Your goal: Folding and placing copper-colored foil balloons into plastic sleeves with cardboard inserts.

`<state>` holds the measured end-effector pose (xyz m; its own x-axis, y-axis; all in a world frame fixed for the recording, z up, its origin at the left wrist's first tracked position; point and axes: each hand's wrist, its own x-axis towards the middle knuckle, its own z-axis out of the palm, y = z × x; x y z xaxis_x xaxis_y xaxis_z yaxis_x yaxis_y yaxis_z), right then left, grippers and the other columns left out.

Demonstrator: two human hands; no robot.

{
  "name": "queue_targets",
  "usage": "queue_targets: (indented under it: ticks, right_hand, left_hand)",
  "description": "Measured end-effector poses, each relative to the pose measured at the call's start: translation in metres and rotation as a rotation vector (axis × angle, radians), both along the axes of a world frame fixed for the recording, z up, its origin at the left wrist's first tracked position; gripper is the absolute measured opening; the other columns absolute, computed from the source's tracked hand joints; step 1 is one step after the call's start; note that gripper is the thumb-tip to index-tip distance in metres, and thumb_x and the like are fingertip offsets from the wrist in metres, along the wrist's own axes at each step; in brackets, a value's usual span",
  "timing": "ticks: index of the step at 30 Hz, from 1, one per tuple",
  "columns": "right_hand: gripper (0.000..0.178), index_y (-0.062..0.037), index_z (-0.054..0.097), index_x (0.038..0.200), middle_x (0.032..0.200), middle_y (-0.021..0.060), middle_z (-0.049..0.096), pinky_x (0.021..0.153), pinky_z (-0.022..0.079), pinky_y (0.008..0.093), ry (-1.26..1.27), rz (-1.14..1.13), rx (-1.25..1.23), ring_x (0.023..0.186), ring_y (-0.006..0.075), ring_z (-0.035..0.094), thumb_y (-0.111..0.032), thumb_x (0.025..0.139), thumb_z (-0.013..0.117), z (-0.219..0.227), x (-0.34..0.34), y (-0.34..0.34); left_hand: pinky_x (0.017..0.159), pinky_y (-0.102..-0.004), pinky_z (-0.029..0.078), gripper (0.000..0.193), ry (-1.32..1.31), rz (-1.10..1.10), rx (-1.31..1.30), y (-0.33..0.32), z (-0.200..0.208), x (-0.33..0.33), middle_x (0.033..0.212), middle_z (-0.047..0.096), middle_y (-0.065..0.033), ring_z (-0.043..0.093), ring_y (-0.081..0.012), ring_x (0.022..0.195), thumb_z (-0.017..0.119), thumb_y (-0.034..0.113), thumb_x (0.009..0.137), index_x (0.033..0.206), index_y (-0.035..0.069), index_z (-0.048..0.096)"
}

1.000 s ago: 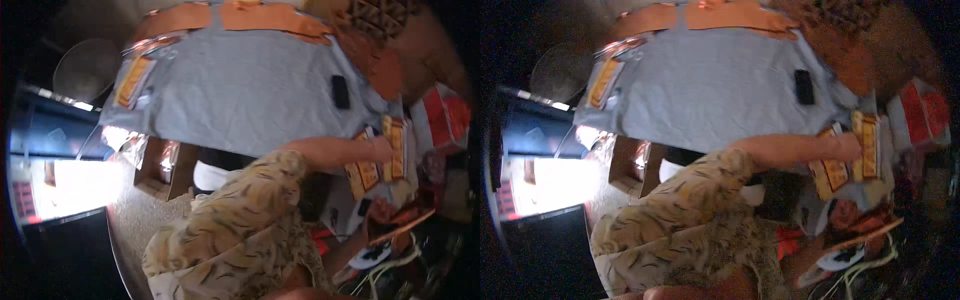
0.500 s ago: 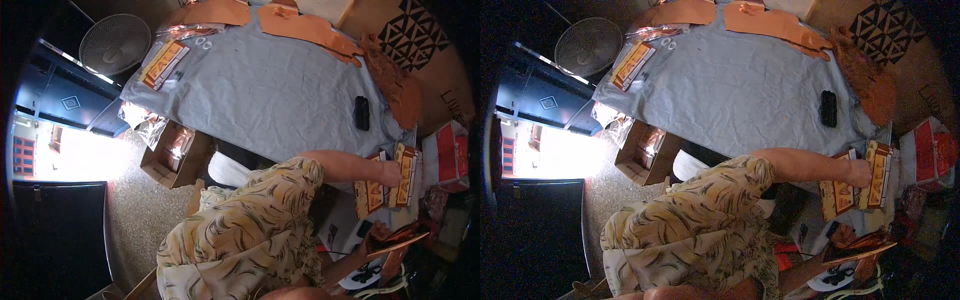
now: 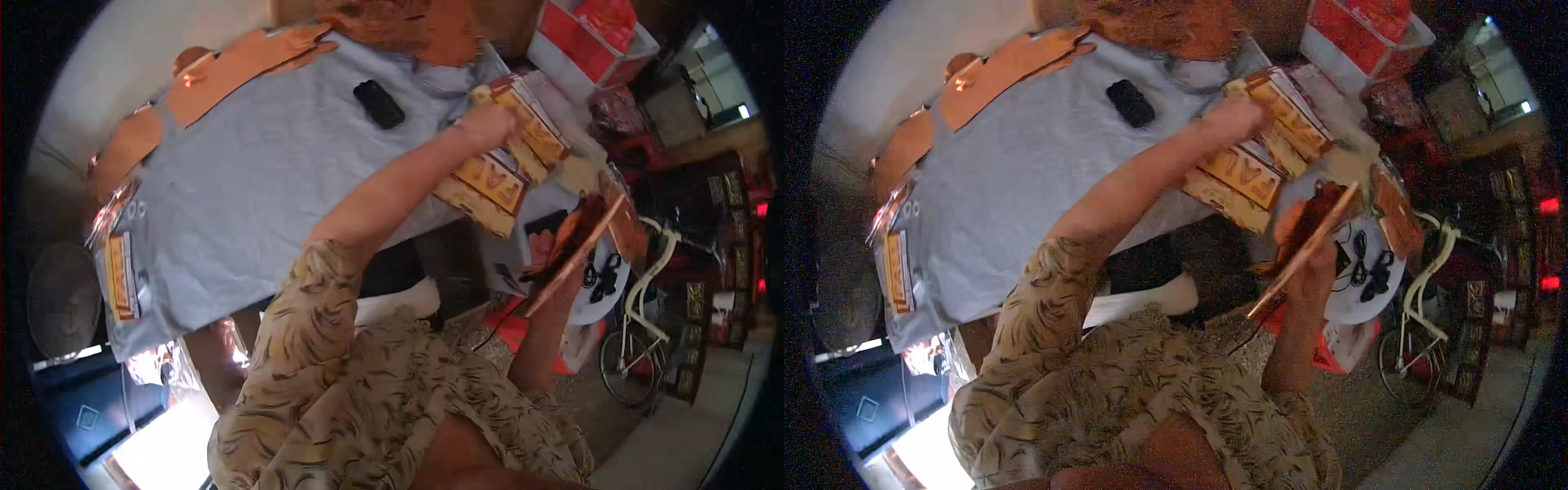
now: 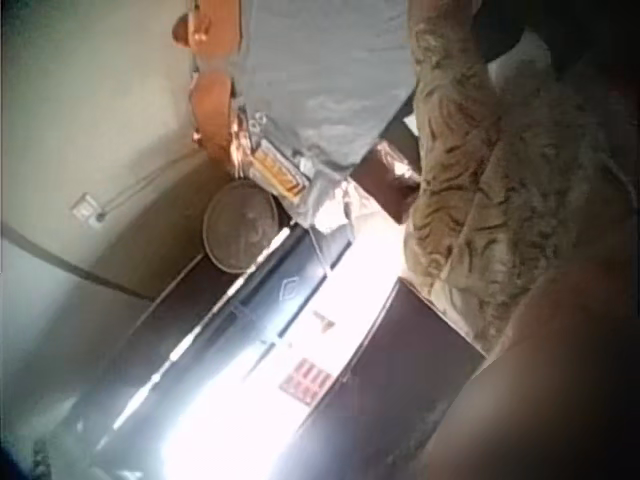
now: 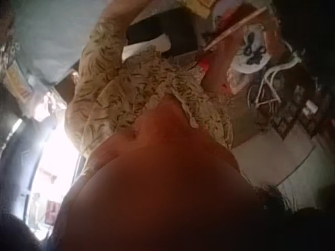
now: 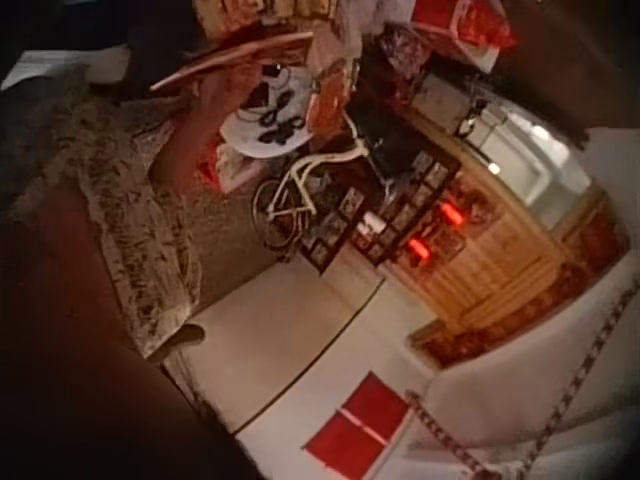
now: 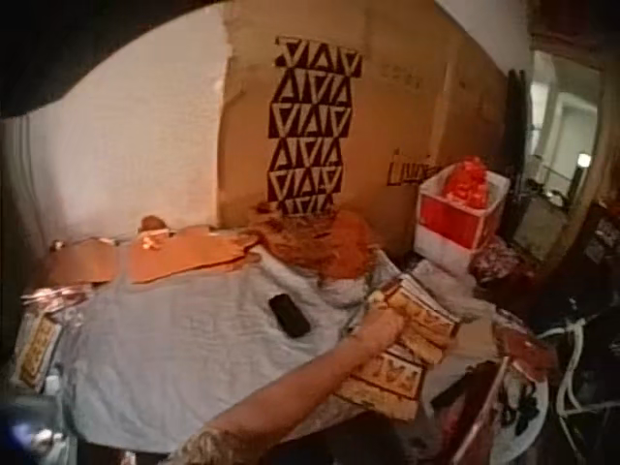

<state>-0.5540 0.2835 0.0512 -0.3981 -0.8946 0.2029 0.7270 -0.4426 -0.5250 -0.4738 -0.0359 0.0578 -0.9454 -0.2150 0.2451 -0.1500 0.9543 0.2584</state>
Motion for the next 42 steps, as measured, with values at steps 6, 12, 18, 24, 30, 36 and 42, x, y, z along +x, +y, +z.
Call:
queue_targets:
  ticks: [6, 12, 18, 24, 30, 36, 42]
  right_hand:
    - [0.043, 0.0071, 0.058, 0.133, 0.124, 0.0208, 0.069, 0.096, 0.063, 0.0468, -0.012, 0.200, -0.147, 0.114, 0.0268, 0.071, -0.003, 0.092, 0.069, 0.003, 0.023, -0.004]
    - [0.043, 0.0046, 0.055, 0.137, 0.137, 0.0133, 0.063, 0.107, 0.050, 0.0481, -0.111, 0.298, 0.114, 0.123, 0.0339, 0.062, -0.018, 0.101, 0.062, 0.003, 0.081, -0.054]
    - [0.034, -0.0018, 0.067, 0.127, 0.133, 0.0124, 0.068, 0.114, 0.044, 0.0424, 0.038, 0.588, 0.125, 0.126, 0.0265, 0.062, -0.018, 0.097, 0.068, -0.018, 0.143, -0.117]
    - [0.022, -0.0029, 0.071, 0.120, 0.129, 0.0112, 0.070, 0.105, 0.052, 0.0420, 0.262, 0.781, 0.281, 0.122, 0.0239, 0.065, -0.013, 0.101, 0.066, -0.026, 0.198, -0.161]
    - [0.022, -0.0051, 0.070, 0.119, 0.117, 0.0069, 0.073, 0.098, 0.052, 0.0356, 0.442, 0.773, 0.421, 0.111, 0.0176, 0.067, -0.018, 0.102, 0.065, -0.022, 0.256, -0.186]
    - [0.022, -0.0056, 0.070, 0.119, 0.114, 0.0047, 0.073, 0.095, 0.052, 0.0365, 0.320, 0.758, 0.541, 0.107, 0.0180, 0.067, -0.019, 0.102, 0.065, -0.050, 0.283, -0.201]
    - [0.023, -0.0067, 0.069, 0.122, 0.120, 0.0056, 0.072, 0.099, 0.052, 0.0353, 0.331, 0.874, 0.500, 0.111, 0.0184, 0.067, -0.018, 0.104, 0.062, -0.051, 0.283, -0.216]
  left_hand:
    - [0.065, -0.0551, 0.053, 0.022, 0.815, 0.492, 0.144, 0.024, 0.090, 0.075, 0.078, 0.067, -0.0218, 0.068, -0.0443, 0.075, 0.064, 0.014, 0.098, 0.115, 0.007, 0.051]
    - [0.063, -0.0408, 0.053, 0.026, 0.862, 0.652, 0.417, 0.045, 0.064, 0.273, 0.081, 0.071, -0.0201, 0.070, -0.0270, 0.069, 0.065, 0.025, 0.102, 0.113, 0.002, 0.060]
    - [0.066, -0.0297, 0.052, 0.023, 0.716, 1.159, 0.468, 0.115, -0.008, 0.425, 0.083, 0.070, -0.0055, 0.060, -0.0098, 0.074, 0.063, 0.022, 0.104, 0.111, 0.001, 0.065]
    - [0.072, -0.0340, 0.060, 0.030, 0.718, 1.285, 0.465, 0.163, -0.044, 0.462, 0.091, 0.076, -0.0152, 0.076, -0.0203, 0.085, 0.072, 0.021, 0.097, 0.116, -0.002, 0.068]
    - [0.076, -0.0394, 0.061, 0.032, 0.891, 1.214, 0.415, 0.173, -0.057, 0.490, 0.110, 0.073, -0.0187, 0.076, -0.0314, 0.093, 0.076, 0.013, 0.092, 0.120, -0.001, 0.067]
    - [0.103, -0.0498, 0.047, 0.042, 0.496, 1.157, 0.098, 0.191, -0.036, 0.505, 0.141, 0.064, -0.0086, 0.061, -0.0319, 0.127, 0.074, 0.025, 0.093, 0.130, 0.009, 0.067]
    - [0.116, -0.0559, 0.030, 0.051, 0.169, 1.157, -0.085, 0.171, -0.056, 0.515, 0.150, 0.058, -0.0045, 0.047, -0.0312, 0.143, 0.070, 0.039, 0.095, 0.140, 0.015, 0.064]
